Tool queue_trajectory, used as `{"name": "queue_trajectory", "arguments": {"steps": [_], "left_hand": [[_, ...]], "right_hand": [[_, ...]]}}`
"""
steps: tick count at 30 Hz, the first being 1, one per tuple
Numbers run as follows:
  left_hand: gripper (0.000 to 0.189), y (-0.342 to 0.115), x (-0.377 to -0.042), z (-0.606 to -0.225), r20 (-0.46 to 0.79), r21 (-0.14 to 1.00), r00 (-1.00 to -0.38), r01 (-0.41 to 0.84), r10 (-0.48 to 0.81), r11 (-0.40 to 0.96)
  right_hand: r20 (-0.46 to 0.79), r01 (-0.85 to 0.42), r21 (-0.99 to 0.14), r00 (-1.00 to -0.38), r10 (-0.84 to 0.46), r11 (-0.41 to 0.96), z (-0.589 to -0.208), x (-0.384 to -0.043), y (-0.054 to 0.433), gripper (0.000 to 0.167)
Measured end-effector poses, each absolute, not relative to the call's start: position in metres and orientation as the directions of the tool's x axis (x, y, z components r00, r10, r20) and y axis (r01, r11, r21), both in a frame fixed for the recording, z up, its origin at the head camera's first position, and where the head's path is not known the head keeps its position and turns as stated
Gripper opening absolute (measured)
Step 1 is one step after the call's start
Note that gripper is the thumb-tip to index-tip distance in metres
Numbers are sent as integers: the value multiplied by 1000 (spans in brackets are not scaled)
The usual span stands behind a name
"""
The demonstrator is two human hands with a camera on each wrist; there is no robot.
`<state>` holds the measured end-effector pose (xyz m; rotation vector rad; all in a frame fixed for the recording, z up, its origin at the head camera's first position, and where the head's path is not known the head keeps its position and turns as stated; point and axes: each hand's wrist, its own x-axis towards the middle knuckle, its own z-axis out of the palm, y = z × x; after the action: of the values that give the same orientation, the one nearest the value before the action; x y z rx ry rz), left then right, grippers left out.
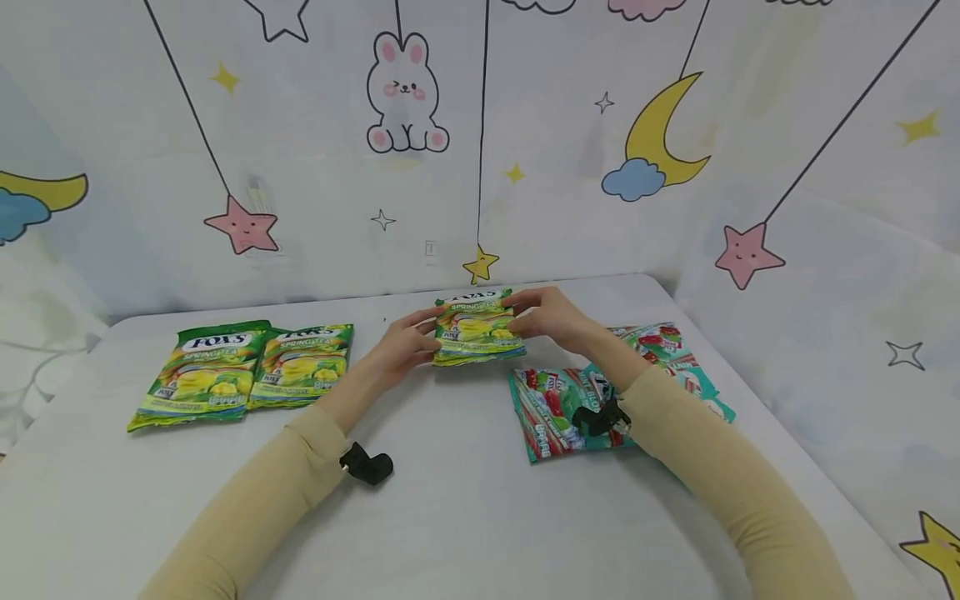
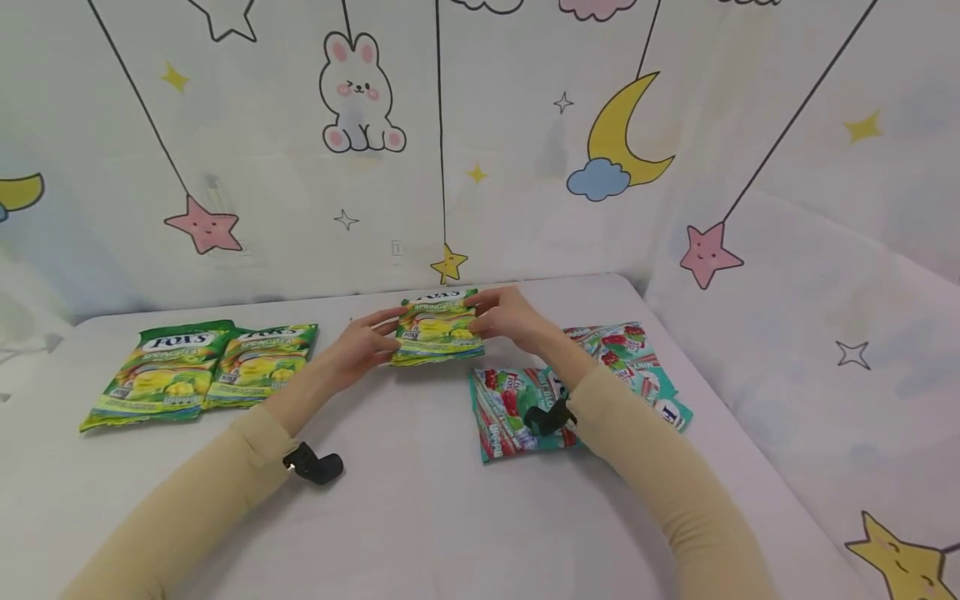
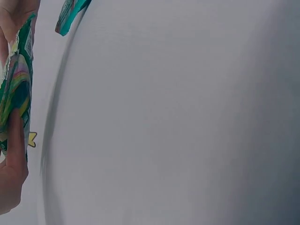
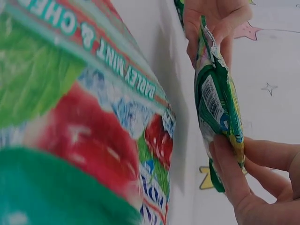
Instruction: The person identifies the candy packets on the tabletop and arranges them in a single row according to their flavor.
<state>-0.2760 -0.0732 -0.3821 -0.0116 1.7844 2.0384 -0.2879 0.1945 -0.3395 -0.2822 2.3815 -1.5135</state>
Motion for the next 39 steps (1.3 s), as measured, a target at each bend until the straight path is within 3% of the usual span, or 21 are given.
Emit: {"name": "queue_trajectory", "arguments": {"steps": [39], "left_hand": [[72, -146, -241, -381, -216, 976, -922, -213, 321, 44]], "right_hand": [[-199, 71, -935, -916, -349, 348, -357, -282, 121, 45]]}}
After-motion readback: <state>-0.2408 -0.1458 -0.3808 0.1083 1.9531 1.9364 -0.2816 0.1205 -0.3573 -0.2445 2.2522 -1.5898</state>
